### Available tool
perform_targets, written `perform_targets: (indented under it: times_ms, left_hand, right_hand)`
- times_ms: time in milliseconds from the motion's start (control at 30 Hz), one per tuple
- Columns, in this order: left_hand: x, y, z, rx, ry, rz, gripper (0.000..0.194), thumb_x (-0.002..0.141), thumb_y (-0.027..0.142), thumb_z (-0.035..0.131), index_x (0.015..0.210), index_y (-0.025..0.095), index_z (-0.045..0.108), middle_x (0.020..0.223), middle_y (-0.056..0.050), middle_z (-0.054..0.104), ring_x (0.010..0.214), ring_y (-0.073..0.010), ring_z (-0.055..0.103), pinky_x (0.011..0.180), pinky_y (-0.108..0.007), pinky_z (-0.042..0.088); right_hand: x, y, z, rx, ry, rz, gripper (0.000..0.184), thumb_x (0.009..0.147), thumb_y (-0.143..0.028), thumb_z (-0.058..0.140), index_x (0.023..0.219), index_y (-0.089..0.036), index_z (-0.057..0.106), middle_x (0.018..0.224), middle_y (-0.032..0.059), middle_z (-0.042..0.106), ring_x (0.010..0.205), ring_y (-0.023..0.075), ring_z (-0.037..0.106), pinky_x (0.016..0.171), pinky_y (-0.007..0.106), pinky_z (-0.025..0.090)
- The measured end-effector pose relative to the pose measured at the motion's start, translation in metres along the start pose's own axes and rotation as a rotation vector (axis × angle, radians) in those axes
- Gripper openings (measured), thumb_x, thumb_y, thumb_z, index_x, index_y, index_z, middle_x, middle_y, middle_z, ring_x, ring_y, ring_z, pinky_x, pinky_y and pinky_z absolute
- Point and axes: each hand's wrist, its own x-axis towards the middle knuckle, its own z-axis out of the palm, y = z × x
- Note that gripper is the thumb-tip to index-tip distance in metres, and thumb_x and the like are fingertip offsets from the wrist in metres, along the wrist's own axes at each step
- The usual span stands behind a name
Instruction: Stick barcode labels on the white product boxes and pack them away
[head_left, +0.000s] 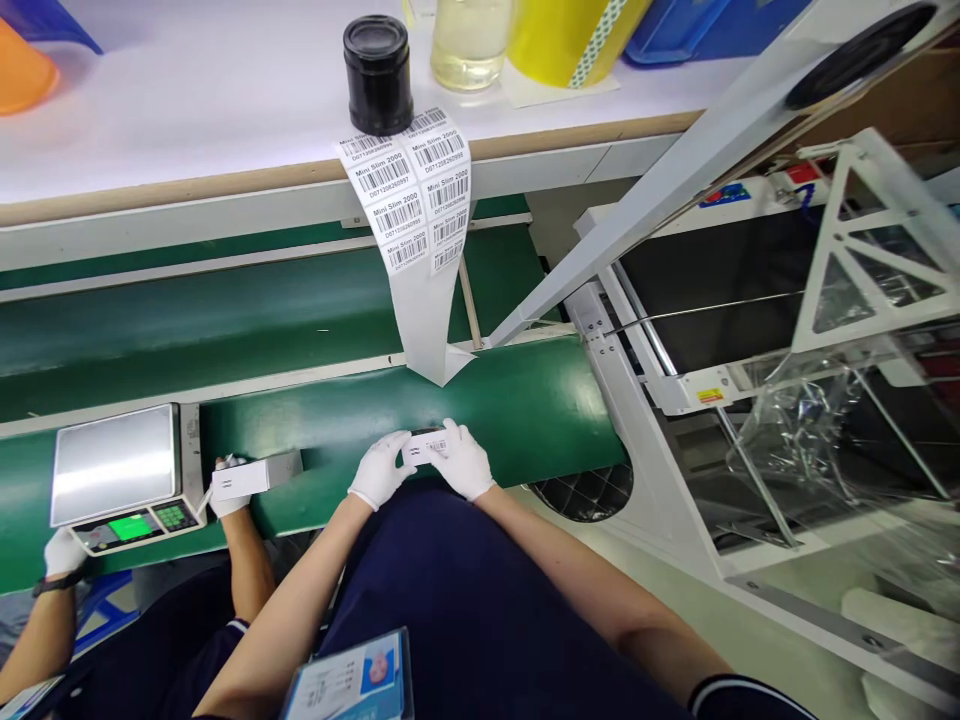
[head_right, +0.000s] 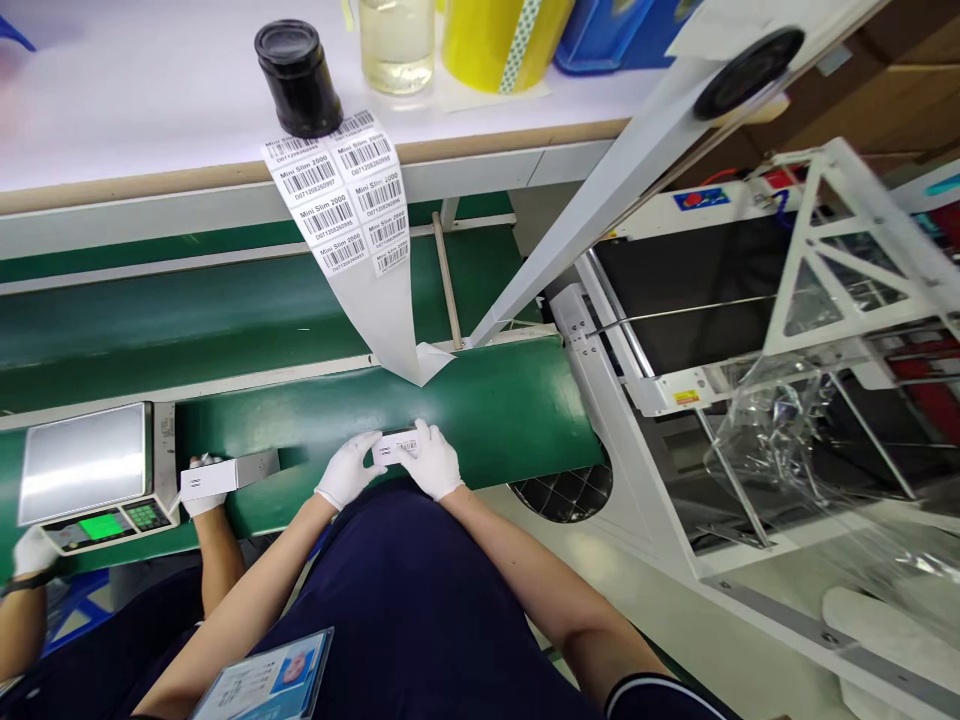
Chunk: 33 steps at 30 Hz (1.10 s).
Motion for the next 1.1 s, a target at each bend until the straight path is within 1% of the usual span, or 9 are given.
perform_targets:
  times_ms: [100,167,267,367,467,567,700,1000,1100]
  left_hand:
    - [0.0,0.006,-0.011,0.028,-0.025,0.009,0.071,0.078,0.021,0.086,0.144,0.018,0.06,0.148,-0.016,0.063,0.139,-0.033,0.06,0.121,-0.052,0.047]
    - [0.005,0.014,-0.035,0.03,0.034,0.049,0.076,0.079,0.029,0.087,0.148,0.021,0.055,0.151,-0.016,0.061,0.141,-0.0348,0.058,0.12,-0.055,0.048]
    - [0.024,0.043,-0.1,0.013,0.356,0.187,0.072,0.086,0.041,0.082,0.148,0.025,0.05,0.157,-0.017,0.053,0.149,-0.0344,0.049,0.123,-0.055,0.045]
    - [0.055,0.088,-0.176,-0.02,0.681,0.384,0.066,0.089,0.046,0.08,0.144,0.027,0.048,0.16,-0.016,0.046,0.153,-0.0332,0.043,0.124,-0.057,0.042]
    - [0.087,0.134,-0.226,-0.082,0.735,0.525,0.076,0.085,0.048,0.083,0.146,0.027,0.044,0.158,-0.016,0.046,0.149,-0.0324,0.048,0.12,-0.054,0.048]
    - [0.111,0.163,-0.244,-0.114,0.751,0.56,0.068,0.085,0.039,0.084,0.142,0.023,0.05,0.146,-0.014,0.059,0.136,-0.0293,0.06,0.114,-0.049,0.054]
    - [0.121,0.176,-0.248,-0.146,0.81,0.467,0.039,0.087,0.024,0.077,0.124,0.02,0.065,0.128,-0.008,0.073,0.121,-0.0252,0.07,0.109,-0.043,0.058]
    - [0.118,0.183,-0.252,-0.188,0.792,0.403,0.037,0.085,0.025,0.077,0.121,0.019,0.069,0.126,-0.007,0.076,0.117,-0.0244,0.072,0.107,-0.041,0.059]
    - [0.11,0.18,-0.258,-0.185,0.722,0.437,0.051,0.085,0.032,0.08,0.131,0.019,0.064,0.135,-0.009,0.071,0.127,-0.027,0.067,0.11,-0.042,0.057]
  right_hand:
    - [-0.004,0.015,-0.003,0.132,0.039,0.003,0.05,0.103,-0.043,0.049,0.144,-0.017,0.056,0.124,0.0151,0.07,0.109,0.0263,0.069,0.093,0.035,0.053]
    - [0.001,0.022,-0.021,0.245,0.119,0.005,0.039,0.104,-0.03,0.038,0.128,-0.017,0.066,0.112,0.012,0.075,0.102,0.0239,0.071,0.096,0.036,0.053]
    - [0.022,0.012,-0.083,0.423,0.287,-0.107,0.037,0.103,-0.031,0.039,0.119,-0.017,0.069,0.097,0.0092,0.076,0.092,0.022,0.071,0.094,0.038,0.056]
    - [0.051,-0.028,-0.167,0.566,0.493,-0.364,0.033,0.104,-0.04,0.049,0.123,-0.02,0.067,0.12,0.0103,0.072,0.107,0.0211,0.069,0.098,0.038,0.056]
    - [0.081,-0.075,-0.237,0.657,0.547,-0.64,0.035,0.101,-0.04,0.053,0.13,-0.022,0.06,0.145,0.0125,0.06,0.125,0.0207,0.062,0.105,0.039,0.055]
    - [0.102,-0.103,-0.274,0.68,0.509,-0.765,0.033,0.098,-0.039,0.056,0.125,-0.02,0.06,0.136,0.0118,0.065,0.12,0.0195,0.065,0.105,0.038,0.056]
    - [0.108,-0.11,-0.283,0.606,0.631,-0.719,0.023,0.099,-0.038,0.057,0.107,-0.021,0.068,0.105,0.0054,0.075,0.092,0.0183,0.07,0.093,0.037,0.059]
    - [0.101,-0.104,-0.279,0.377,0.905,-0.785,0.027,0.104,-0.039,0.056,0.107,-0.026,0.08,0.114,0.0059,0.078,0.105,0.0216,0.073,0.098,0.041,0.063]
    - [0.089,-0.093,-0.26,0.297,0.998,-0.757,0.022,0.103,-0.033,0.057,0.108,-0.027,0.078,0.127,0.0091,0.071,0.121,0.0255,0.066,0.108,0.047,0.058]
